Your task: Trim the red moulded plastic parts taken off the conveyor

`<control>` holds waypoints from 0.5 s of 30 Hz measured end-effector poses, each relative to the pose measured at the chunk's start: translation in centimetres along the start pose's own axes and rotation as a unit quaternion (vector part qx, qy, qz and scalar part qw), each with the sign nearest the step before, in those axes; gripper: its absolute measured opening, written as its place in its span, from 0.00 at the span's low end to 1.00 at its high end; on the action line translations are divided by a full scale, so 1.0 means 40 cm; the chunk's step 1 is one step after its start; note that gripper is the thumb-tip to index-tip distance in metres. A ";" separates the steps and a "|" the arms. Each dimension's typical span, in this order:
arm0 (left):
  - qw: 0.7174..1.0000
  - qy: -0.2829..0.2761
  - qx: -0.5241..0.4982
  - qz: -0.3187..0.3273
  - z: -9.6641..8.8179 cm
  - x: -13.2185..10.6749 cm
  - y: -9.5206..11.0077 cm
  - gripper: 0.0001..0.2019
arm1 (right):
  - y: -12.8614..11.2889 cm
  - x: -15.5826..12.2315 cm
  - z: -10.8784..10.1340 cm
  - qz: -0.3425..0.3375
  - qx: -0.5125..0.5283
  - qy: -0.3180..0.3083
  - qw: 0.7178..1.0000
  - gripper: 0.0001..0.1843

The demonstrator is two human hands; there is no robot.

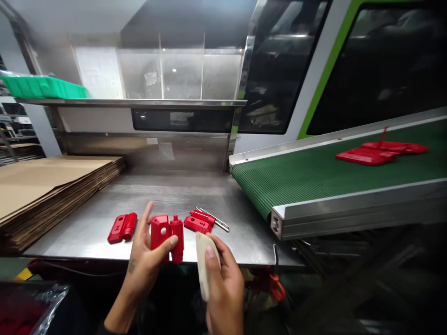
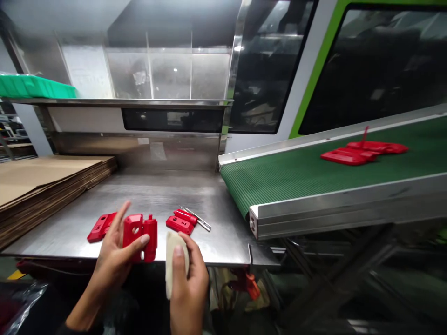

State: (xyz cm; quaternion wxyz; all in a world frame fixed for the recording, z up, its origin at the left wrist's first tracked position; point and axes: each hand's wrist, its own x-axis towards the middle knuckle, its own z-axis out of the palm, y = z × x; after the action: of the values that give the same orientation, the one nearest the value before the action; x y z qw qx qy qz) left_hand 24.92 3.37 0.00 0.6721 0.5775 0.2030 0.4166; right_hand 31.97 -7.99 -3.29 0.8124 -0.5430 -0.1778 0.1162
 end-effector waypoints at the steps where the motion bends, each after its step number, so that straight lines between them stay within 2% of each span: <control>1: 0.997 -0.004 -0.076 -0.034 0.009 -0.034 0.005 0.43 | 0.000 0.007 0.026 -0.001 0.043 -0.019 0.999 0.24; 3: 0.975 -0.006 -0.201 -0.089 0.022 -0.089 0.012 0.34 | 0.010 0.004 0.063 0.001 0.082 -0.050 0.995 0.23; 5: 0.948 0.004 -0.295 -0.118 0.025 -0.123 0.016 0.23 | 0.024 -0.020 0.070 -0.011 0.077 -0.067 0.995 0.22; 7: 0.929 0.017 -0.341 -0.140 0.019 -0.139 0.019 0.16 | 0.026 -0.053 0.053 -0.053 -0.018 -0.065 0.996 0.20; 8: 0.926 0.019 -0.346 -0.151 0.014 -0.143 0.019 0.18 | 0.019 -0.068 0.040 -0.088 -0.090 -0.048 0.991 0.18; 10: 0.930 0.009 -0.325 -0.169 0.005 -0.152 0.014 0.25 | -0.013 -0.092 0.021 -0.190 -0.220 -0.027 0.956 0.14; 11: 0.935 -0.001 -0.311 -0.171 0.002 -0.158 0.009 0.28 | -0.037 -0.098 0.018 -0.249 -0.262 -0.042 0.931 0.13; 13: 0.952 -0.010 -0.266 -0.150 0.001 -0.176 -0.003 0.31 | -0.090 -0.102 0.028 -0.363 -0.306 -0.118 0.872 0.16; 15: 0.973 0.008 -0.197 -0.119 0.001 -0.196 -0.013 0.31 | -0.135 -0.098 0.048 -0.418 -0.339 -0.200 0.819 0.17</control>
State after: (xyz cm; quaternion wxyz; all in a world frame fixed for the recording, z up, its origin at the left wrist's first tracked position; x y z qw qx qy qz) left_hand 20.65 -2.88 -2.10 0.8159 0.4021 0.1895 0.3698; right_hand 27.58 -9.94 1.73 0.4939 -0.6224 -0.5747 -0.1961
